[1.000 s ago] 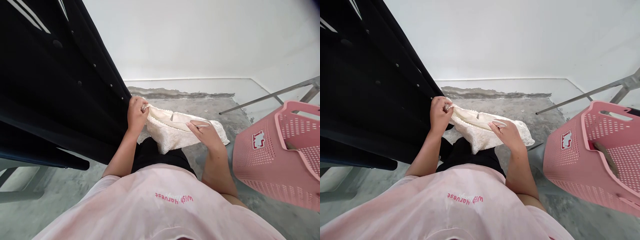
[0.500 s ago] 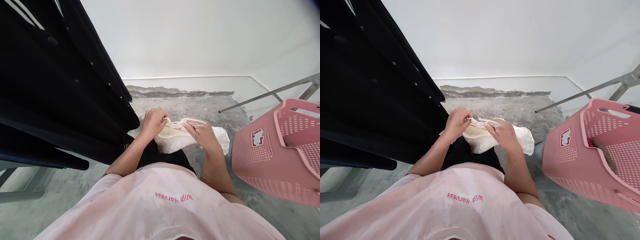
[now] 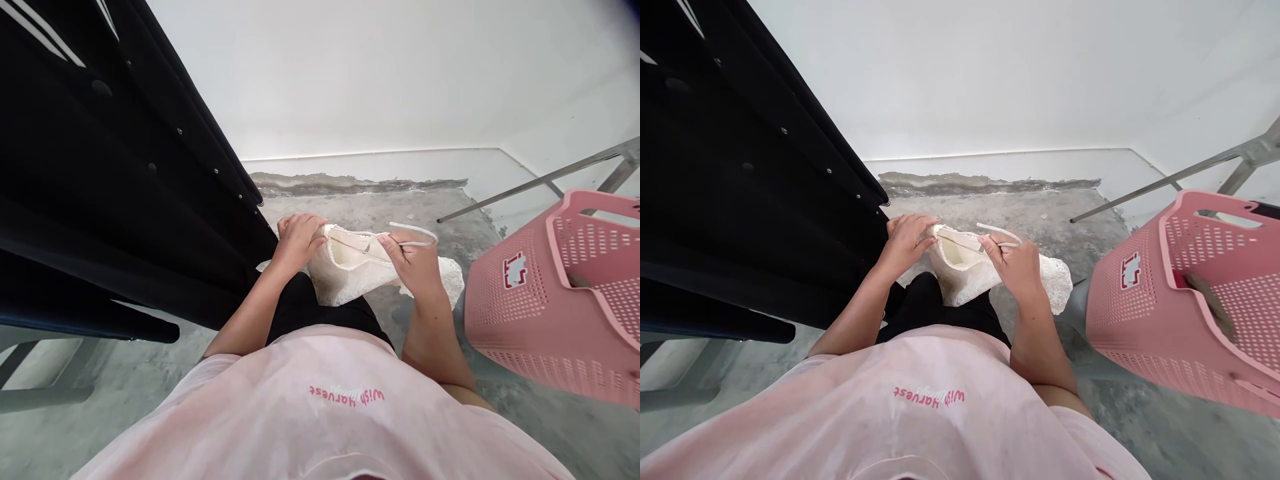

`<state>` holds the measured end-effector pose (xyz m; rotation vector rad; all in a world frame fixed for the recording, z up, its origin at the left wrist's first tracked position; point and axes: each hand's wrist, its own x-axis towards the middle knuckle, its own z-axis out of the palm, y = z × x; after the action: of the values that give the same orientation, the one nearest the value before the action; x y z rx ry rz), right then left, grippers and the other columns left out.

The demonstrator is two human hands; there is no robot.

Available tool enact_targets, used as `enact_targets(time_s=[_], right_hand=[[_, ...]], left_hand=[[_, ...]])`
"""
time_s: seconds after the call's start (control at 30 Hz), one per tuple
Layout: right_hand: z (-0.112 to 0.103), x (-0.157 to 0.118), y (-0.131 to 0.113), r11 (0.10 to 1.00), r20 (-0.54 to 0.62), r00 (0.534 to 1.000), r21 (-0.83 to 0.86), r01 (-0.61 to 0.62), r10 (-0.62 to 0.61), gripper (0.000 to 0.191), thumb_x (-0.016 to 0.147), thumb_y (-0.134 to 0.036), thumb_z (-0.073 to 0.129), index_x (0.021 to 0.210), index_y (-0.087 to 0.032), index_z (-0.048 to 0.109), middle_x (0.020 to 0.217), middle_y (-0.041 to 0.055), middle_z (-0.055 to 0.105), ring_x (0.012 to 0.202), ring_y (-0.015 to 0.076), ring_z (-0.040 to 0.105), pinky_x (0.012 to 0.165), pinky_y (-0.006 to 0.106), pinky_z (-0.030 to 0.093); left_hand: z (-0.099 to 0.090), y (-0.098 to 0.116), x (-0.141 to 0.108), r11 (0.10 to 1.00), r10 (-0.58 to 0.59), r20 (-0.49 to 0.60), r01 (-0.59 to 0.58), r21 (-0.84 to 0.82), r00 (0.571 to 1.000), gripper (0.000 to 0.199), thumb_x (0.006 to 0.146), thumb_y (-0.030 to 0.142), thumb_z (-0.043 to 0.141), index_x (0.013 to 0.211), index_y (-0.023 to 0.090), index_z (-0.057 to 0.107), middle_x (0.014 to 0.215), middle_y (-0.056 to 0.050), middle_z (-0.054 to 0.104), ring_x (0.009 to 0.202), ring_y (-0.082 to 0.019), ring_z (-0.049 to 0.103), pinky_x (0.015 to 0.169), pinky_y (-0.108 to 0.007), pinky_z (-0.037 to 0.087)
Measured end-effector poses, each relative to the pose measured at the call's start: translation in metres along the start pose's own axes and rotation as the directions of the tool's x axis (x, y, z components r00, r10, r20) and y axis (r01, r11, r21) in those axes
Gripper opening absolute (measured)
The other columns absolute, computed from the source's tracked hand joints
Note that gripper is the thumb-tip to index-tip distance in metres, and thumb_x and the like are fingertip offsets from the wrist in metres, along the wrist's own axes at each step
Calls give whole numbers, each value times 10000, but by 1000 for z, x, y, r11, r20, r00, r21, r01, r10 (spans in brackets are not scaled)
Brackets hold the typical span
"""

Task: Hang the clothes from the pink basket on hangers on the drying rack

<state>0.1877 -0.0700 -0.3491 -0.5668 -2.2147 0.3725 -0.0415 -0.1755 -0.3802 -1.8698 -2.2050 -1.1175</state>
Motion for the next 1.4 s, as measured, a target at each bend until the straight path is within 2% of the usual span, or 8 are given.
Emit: enact_targets(time_s=[0.17, 0.37, 0.43, 0.57, 0.73, 0.93, 1.23, 1.4], right_hand=[[4, -1, -3, 999, 49, 999, 27, -18, 16, 519, 1014, -476, 467, 599, -186, 351, 564, -4, 362, 568, 118, 332, 601, 303, 252], [9, -3, -7, 998, 99, 995, 61, -21, 15, 520, 1007, -480, 485, 592, -183, 387, 569, -5, 382, 564, 113, 354, 591, 300, 277], [10, -2, -7, 996, 71, 997, 84, -27, 22, 504, 994, -500, 509, 603, -187, 462, 585, 1, 464, 574, 120, 419, 596, 296, 317], [4, 1, -3, 997, -39, 999, 81, 19, -16, 366, 938, -534, 605, 787, -207, 664, 751, 33, 652, 712, 173, 581, 687, 318, 430], [-10, 1, 12, 997, -196, 981, -72, -13, -1, 258, 903, -475, 674, 1001, -241, 715, 1025, 75, 723, 986, 256, 635, 927, 430, 454], [-14, 0, 29, 994, -119, 992, -92, -59, 48, 256, 920, -449, 633, 1053, -248, 721, 1100, 76, 727, 1065, 280, 636, 981, 465, 427], [-20, -1, 36, 992, -134, 988, -86, -89, 77, 216, 944, -323, 581, 1088, -268, 733, 1138, 58, 720, 1081, 275, 638, 1004, 467, 425], [-16, 1, 43, 988, -196, 973, -66, -140, 125, 148, 896, -263, 637, 975, -254, 762, 999, 56, 738, 989, 260, 651, 940, 434, 479]], left_hand=[[11, 6, 3, 995, 89, 64, -86, -50, 994, 107, 941, 181, 598, 986, 223, 685, 982, -36, 736, 995, -233, 651, 976, -416, 352], [16, 21, -4, 972, 236, 53, -234, -28, 970, 195, 1004, 263, 476, 958, 215, 659, 892, -43, 694, 876, -218, 630, 801, -368, 369], [18, 19, -5, 969, 246, 29, -245, -39, 969, 220, 1006, 289, 459, 944, 230, 662, 865, -45, 684, 848, -221, 621, 762, -358, 369], [17, 5, -3, 976, 177, -136, -192, -102, 975, 211, 997, 338, 489, 911, 260, 666, 815, -36, 655, 765, -216, 580, 712, -340, 348], [0, -12, 0, 957, 27, -328, -119, -263, 944, 296, 966, 426, 565, 752, 231, 628, 701, -20, 516, 703, -200, 491, 737, -329, 354], [-13, -19, 1, 899, -127, -371, -51, -435, 920, 327, 849, 532, 711, 744, 227, 663, 718, -20, 515, 752, -204, 484, 836, -321, 387], [-19, -28, -3, 939, -99, -446, -65, -338, 890, 327, 920, 527, 624, 814, 224, 689, 742, -21, 538, 746, -195, 492, 848, -306, 399], [-19, -29, -4, 949, -80, -442, -66, -307, 894, 347, 939, 535, 591, 825, 219, 678, 758, -27, 552, 764, -200, 502, 873, -327, 411]])
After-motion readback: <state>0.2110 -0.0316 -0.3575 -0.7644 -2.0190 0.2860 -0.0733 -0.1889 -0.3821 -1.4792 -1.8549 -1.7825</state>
